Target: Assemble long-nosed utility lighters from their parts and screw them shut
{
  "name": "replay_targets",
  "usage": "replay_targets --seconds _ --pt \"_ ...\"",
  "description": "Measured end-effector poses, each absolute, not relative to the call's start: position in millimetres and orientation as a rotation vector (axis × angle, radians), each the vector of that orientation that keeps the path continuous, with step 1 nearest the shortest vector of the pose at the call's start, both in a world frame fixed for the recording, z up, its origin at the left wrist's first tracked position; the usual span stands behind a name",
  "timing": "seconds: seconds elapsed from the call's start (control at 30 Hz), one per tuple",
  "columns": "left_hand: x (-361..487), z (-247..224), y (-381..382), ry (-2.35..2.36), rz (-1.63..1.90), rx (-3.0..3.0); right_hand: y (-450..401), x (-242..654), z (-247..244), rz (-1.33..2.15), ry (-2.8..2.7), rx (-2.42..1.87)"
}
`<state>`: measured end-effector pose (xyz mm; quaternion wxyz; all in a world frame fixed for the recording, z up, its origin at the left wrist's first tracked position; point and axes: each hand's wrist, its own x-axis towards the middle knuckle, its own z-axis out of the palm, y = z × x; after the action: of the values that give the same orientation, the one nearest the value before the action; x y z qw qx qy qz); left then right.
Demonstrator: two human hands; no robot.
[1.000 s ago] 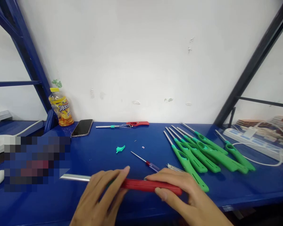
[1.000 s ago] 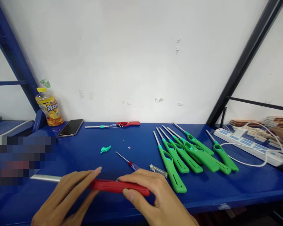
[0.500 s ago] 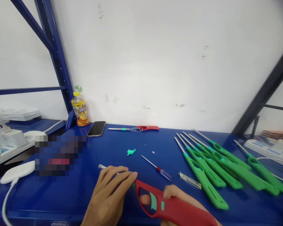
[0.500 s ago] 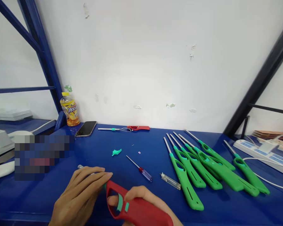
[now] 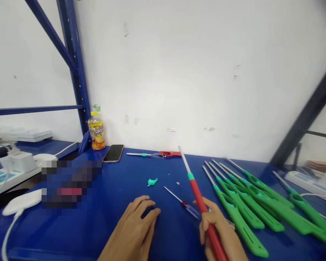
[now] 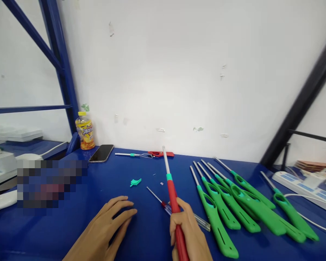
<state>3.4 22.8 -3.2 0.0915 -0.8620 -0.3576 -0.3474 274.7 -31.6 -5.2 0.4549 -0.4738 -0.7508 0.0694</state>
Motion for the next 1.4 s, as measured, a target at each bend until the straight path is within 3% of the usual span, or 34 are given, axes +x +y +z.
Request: replay_targets --seconds 0.23,0.47,0.77,1.13,1.23,1.4 --pt "3.9 7.6 27.8 -0.886 -1.037 -2.612 -27.1 267.7 -1.5 0.284 -1.877 -1.189" --pt "0.4 -0.8 27.9 -0.937 -0.98 -2.644 -33.9 284.5 19.6 -0.024 -1.921 -1.253" --pt "0.5 -4.7 27.5 -0.926 -0.913 -2.688 -29.7 359.0 63.3 -0.148 -2.083 -1.572" --pt "22.1 -5.2 12.0 -0.864 -0.981 -2.578 -3.4 352.7 48.5 -0.197 -2.283 -1.692" --pt "70.8 18.0 -8.6 -0.93 -1.129 -2.615 -1.7 359.2 47.1 -0.189 -2.274 -1.687" --pt "165.5 89.1 23.9 -1.372 -0.81 -2.739 -3.2 356.7 46.2 -0.258 -2.333 -1.625"
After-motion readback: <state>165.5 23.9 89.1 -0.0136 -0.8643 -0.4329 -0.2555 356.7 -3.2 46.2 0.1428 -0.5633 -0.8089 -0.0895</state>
